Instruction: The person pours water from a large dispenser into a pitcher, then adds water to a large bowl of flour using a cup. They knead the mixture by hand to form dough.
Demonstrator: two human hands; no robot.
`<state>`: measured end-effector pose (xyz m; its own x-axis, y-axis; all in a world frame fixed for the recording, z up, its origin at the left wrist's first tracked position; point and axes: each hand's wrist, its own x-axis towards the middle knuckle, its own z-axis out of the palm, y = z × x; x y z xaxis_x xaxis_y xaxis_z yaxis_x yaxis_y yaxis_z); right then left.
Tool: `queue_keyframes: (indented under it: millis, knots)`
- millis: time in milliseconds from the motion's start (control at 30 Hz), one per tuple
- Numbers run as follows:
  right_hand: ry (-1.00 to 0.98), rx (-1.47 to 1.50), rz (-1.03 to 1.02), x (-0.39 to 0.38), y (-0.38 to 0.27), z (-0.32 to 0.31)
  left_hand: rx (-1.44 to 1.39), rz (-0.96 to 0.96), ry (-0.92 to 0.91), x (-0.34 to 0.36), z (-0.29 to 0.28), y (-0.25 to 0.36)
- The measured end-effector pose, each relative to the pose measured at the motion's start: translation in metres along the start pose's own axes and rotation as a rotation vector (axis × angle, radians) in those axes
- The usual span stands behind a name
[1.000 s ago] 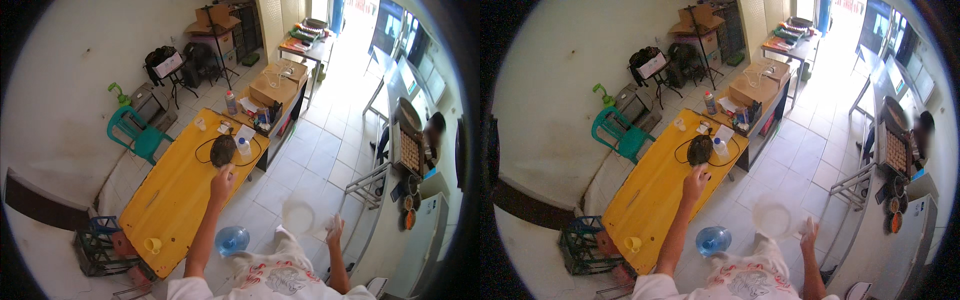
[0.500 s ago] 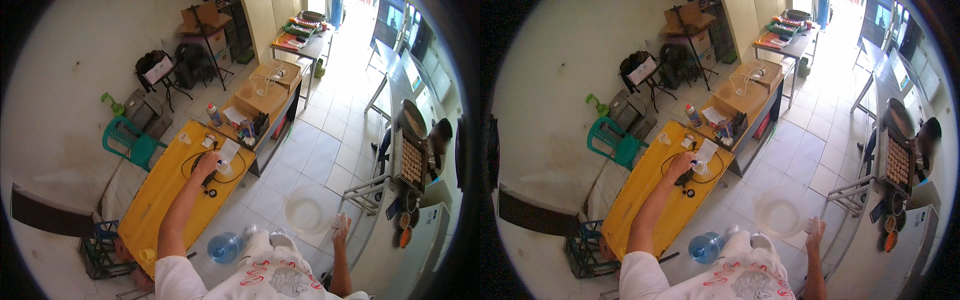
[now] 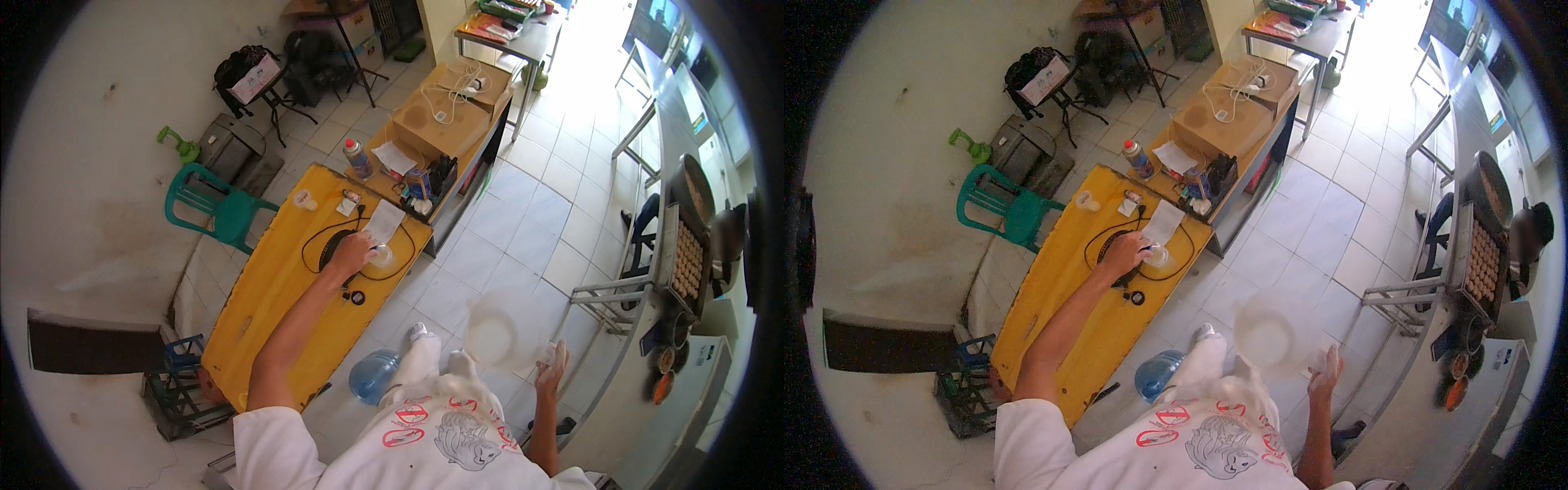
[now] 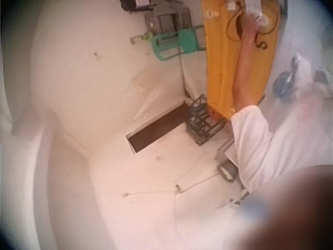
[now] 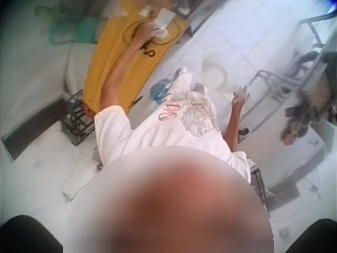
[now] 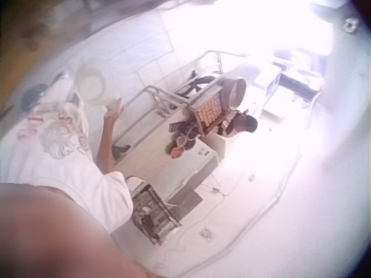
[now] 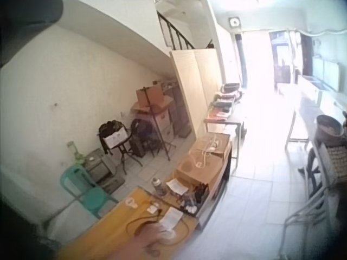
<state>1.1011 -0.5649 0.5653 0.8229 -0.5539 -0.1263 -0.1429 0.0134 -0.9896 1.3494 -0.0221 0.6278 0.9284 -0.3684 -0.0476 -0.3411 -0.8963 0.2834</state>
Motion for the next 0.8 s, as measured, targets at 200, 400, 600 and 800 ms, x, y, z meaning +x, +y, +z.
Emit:
queue_keyframes:
  millis: [200, 400, 600, 800]
  knots:
    - [-0.046, 0.327, 0.339, 0.0, -0.018, 0.02, 0.142, -0.143, -0.021, 0.043, 0.057, 0.051]
    - [-0.02, -0.031, -0.038, 0.006, -0.024, 0.004, 0.218, -0.28, -0.143, 0.056, 0.091, 0.09]
    - [0.071, 0.156, 0.176, 0.015, -0.036, -0.036, -0.032, -0.23, 0.183, -0.019, 0.085, 0.085]
    - [0.132, 0.204, 0.265, 0.041, -0.03, -0.051, -0.321, -0.698, 0.437, -0.163, 0.179, 0.121]
